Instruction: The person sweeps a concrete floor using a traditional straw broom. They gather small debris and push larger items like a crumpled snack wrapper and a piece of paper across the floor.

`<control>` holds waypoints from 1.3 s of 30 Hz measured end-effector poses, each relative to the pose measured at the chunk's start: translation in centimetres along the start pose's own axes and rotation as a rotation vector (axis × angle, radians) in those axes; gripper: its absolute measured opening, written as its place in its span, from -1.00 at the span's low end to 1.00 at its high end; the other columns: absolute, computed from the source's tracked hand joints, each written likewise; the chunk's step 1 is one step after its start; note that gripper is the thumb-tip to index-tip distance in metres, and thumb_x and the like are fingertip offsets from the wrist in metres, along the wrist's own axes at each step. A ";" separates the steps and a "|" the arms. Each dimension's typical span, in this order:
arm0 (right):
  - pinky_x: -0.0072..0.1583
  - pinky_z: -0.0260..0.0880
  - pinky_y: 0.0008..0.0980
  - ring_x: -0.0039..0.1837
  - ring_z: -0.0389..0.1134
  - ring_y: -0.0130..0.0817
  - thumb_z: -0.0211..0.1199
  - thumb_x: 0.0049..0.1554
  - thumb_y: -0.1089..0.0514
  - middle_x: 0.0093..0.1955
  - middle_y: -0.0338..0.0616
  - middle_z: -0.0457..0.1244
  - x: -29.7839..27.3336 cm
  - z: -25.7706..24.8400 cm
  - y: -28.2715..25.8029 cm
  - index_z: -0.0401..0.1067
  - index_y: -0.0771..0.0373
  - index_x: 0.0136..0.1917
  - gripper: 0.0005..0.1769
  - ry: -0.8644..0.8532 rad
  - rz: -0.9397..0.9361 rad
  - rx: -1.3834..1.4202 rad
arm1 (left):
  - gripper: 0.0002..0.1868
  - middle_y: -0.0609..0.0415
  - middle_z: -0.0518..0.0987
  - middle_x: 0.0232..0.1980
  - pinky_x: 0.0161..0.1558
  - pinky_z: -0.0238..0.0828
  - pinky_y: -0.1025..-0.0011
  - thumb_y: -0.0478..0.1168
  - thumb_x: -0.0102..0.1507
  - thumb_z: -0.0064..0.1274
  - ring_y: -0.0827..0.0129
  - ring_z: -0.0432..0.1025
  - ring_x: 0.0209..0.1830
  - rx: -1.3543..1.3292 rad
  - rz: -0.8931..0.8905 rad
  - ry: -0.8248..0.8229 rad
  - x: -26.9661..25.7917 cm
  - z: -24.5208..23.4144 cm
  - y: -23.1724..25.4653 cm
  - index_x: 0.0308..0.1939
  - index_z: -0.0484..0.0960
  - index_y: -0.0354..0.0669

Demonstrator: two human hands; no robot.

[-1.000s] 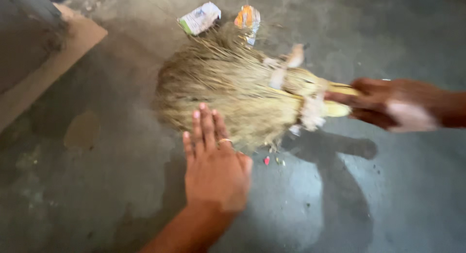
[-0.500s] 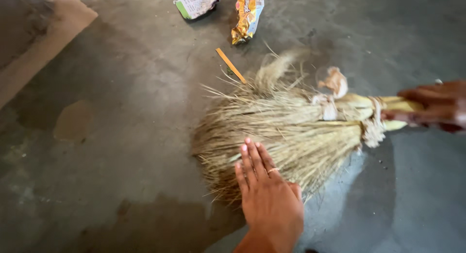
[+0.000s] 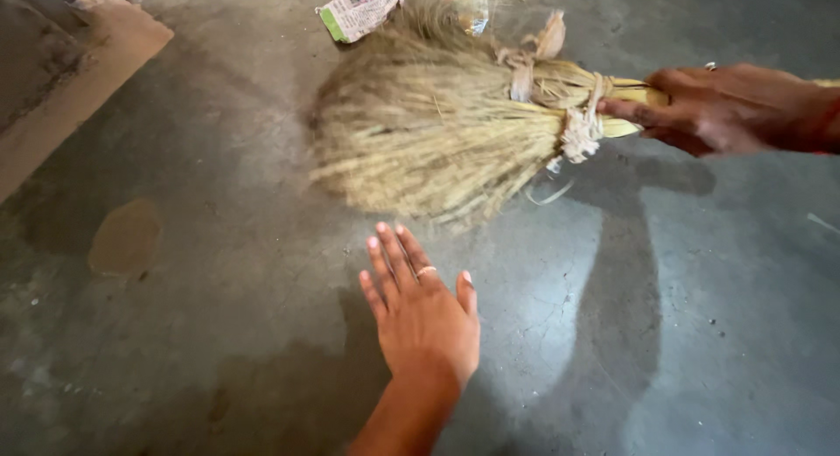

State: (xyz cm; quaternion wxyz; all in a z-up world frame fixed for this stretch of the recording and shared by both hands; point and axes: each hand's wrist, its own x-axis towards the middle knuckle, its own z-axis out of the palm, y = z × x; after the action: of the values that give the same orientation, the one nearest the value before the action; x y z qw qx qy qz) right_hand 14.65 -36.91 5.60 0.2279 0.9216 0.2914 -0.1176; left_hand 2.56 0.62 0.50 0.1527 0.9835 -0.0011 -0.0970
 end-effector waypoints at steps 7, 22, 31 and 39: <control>-0.34 0.42 -0.41 -0.39 0.24 -0.39 0.12 0.19 0.13 -0.16 -0.05 0.27 -4.4 -1.9 -5.3 0.02 -0.08 0.62 -0.23 0.244 -0.051 0.232 | -0.07 -0.31 -0.27 0.64 0.49 -0.43 0.01 0.19 0.39 -0.27 -0.10 -0.33 0.63 -0.118 0.133 0.421 -0.7 -2.6 2.5 0.56 -0.21 -0.42; -0.25 0.55 -0.31 -0.05 0.40 -0.10 0.20 0.05 0.10 0.28 0.26 0.21 -4.7 4.0 -7.4 -0.09 -0.18 0.67 -0.01 0.220 -0.239 0.335 | -0.02 -0.29 -0.25 0.65 0.49 -0.43 -0.04 0.16 0.31 -0.07 -0.10 -0.31 0.63 -0.229 0.227 0.229 0.9 5.3 3.5 0.56 -0.15 -0.35; -0.35 0.44 -0.22 -0.34 0.30 -0.24 0.05 0.22 0.13 -0.07 0.09 0.22 6.7 -3.5 -2.8 -0.18 -0.23 0.76 -0.08 0.123 -0.034 0.127 | -0.03 -0.09 -0.38 0.68 0.54 -0.47 0.00 0.19 0.33 -0.14 0.07 -0.41 0.67 -0.206 0.162 0.091 17.2 1.5 3.5 0.61 -0.26 -0.17; -0.39 0.46 -0.30 -0.32 0.29 -0.22 0.07 0.21 0.23 0.03 0.10 0.23 6.4 -7.2 -8.0 -0.02 -0.20 0.69 -0.15 0.307 0.012 0.381 | -0.11 -0.32 -0.20 0.68 0.57 -0.38 -0.07 0.10 0.39 -0.12 -0.09 -0.29 0.70 -0.194 0.268 0.506 11.0 -2.7 1.7 0.58 -0.11 -0.41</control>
State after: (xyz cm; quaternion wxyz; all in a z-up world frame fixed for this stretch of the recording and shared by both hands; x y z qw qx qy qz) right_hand 15.67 -24.44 6.83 0.0037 0.9568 0.2895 -0.0274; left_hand 13.89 -0.51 1.39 0.2530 0.9483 -0.0834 0.1724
